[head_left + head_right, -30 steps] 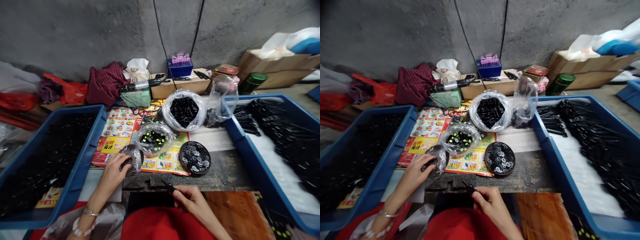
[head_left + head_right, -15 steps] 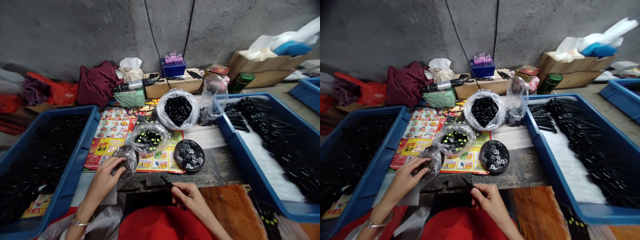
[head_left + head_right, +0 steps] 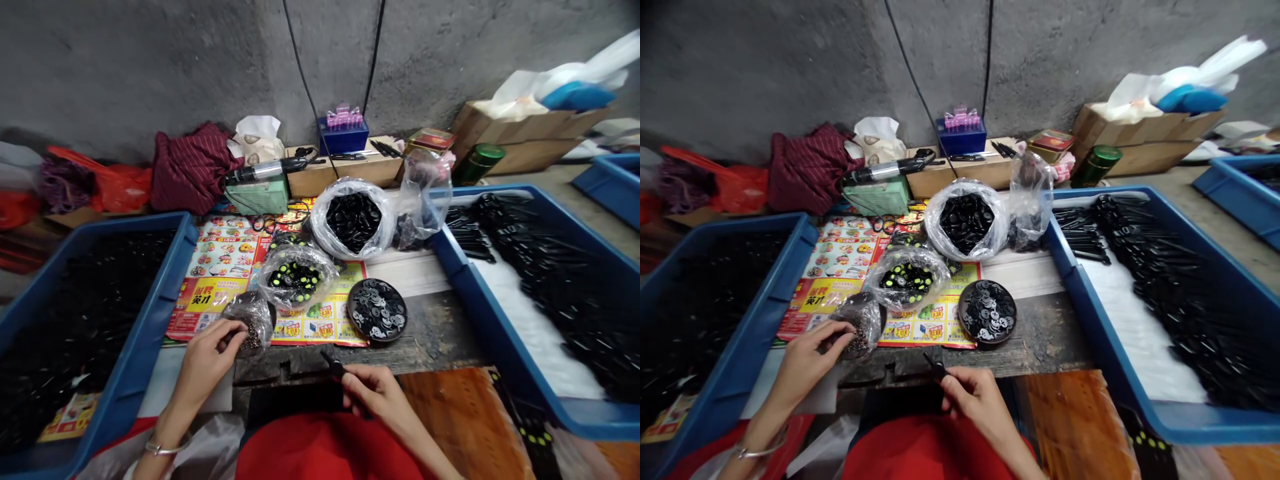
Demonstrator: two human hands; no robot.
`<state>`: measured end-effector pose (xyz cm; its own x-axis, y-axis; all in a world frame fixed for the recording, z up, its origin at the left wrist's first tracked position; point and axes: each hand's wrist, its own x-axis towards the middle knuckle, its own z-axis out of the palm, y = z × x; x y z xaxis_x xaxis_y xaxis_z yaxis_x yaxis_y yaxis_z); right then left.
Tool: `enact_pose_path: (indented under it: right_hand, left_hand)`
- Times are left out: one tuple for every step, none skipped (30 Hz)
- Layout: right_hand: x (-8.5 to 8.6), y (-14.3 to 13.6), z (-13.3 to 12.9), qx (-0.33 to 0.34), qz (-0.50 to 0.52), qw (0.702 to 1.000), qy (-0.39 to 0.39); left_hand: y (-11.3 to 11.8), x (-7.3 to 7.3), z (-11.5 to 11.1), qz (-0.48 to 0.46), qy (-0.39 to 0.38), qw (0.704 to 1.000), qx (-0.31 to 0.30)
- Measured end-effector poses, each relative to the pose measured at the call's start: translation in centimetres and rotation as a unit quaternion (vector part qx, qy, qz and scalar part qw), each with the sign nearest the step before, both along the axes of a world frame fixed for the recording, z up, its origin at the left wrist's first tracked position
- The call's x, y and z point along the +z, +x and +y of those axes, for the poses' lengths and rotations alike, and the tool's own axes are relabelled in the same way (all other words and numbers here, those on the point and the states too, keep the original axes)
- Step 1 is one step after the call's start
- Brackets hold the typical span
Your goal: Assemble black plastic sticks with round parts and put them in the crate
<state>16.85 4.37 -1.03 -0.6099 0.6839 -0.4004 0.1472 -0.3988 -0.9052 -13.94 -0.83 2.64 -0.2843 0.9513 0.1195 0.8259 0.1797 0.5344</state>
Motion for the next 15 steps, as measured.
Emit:
enact_pose_path:
  right_hand:
    - [0.0, 0.0, 0.0, -0.002, 0.0, 1.0, 0.0]
    - [0.0, -0.1, 0.1, -0.005, -0.002, 1.0, 0.001]
    - [0.1, -0.1, 0.1, -0.008, -0.004, 1.0, 0.003]
    - [0.2, -0.2, 0.1, -0.011, -0.007, 1.0, 0.008]
    - [0.3, -0.2, 0.1, -0.014, -0.012, 1.0, 0.015]
    - [0.5, -0.2, 0.0, -0.017, -0.016, 0.999, 0.026]
    - [0.7, -0.3, 0.0, -0.018, -0.021, 0.999, 0.038]
    - [0.9, -0.3, 0.0, -0.018, -0.025, 0.998, 0.053]
    - [1.1, -0.4, 0.0, -0.017, -0.029, 0.997, 0.072]
    - [1.3, -0.4, 0.0, -0.016, -0.034, 0.995, 0.093]
    - [1.5, -0.4, 0.0, -0.015, -0.042, 0.992, 0.119]
    - [1.7, -0.3, 0.0, -0.017, -0.051, 0.988, 0.146]
    - [1.8, -0.3, -0.1, -0.022, -0.061, 0.983, 0.174]
    - [1.8, -0.2, -0.1, -0.027, -0.07, 0.977, 0.201]
    - [1.9, -0.1, -0.2, -0.032, -0.076, 0.971, 0.224]
  left_hand:
    - [0.1, 0.3, 0.0, -0.023, 0.006, 1.0, 0.018]
    - [0.2, 0.6, 0.1, -0.055, 0.012, 0.998, 0.036]
    - [0.4, 1.0, 0.1, -0.097, 0.013, 0.994, 0.051]
    - [0.8, 1.4, 0.1, -0.147, 0.008, 0.987, 0.062]
    - [1.3, 1.9, 0.2, -0.202, -0.002, 0.977, 0.068]
    - [2.1, 2.2, 0.3, -0.26, -0.017, 0.963, 0.07]
    - [2.9, 2.5, 0.3, -0.314, -0.031, 0.946, 0.07]
    - [3.9, 2.7, 0.4, -0.365, -0.045, 0.928, 0.069]
    - [5.0, 2.8, 0.5, -0.408, -0.053, 0.909, 0.063]
    - [6.2, 2.8, 0.6, -0.44, -0.066, 0.894, 0.053]
    - [7.3, 2.7, 0.7, -0.461, -0.08, 0.883, 0.04]
    - [8.5, 2.5, 0.8, -0.474, -0.091, 0.876, 0.024]
    - [9.5, 2.3, 1.0, -0.48, -0.101, 0.871, 0.007]
    - [10.4, 2.1, 1.1, -0.481, -0.107, 0.87, -0.011]
    - [11.2, 1.9, 1.2, -0.479, -0.11, 0.87, -0.025]
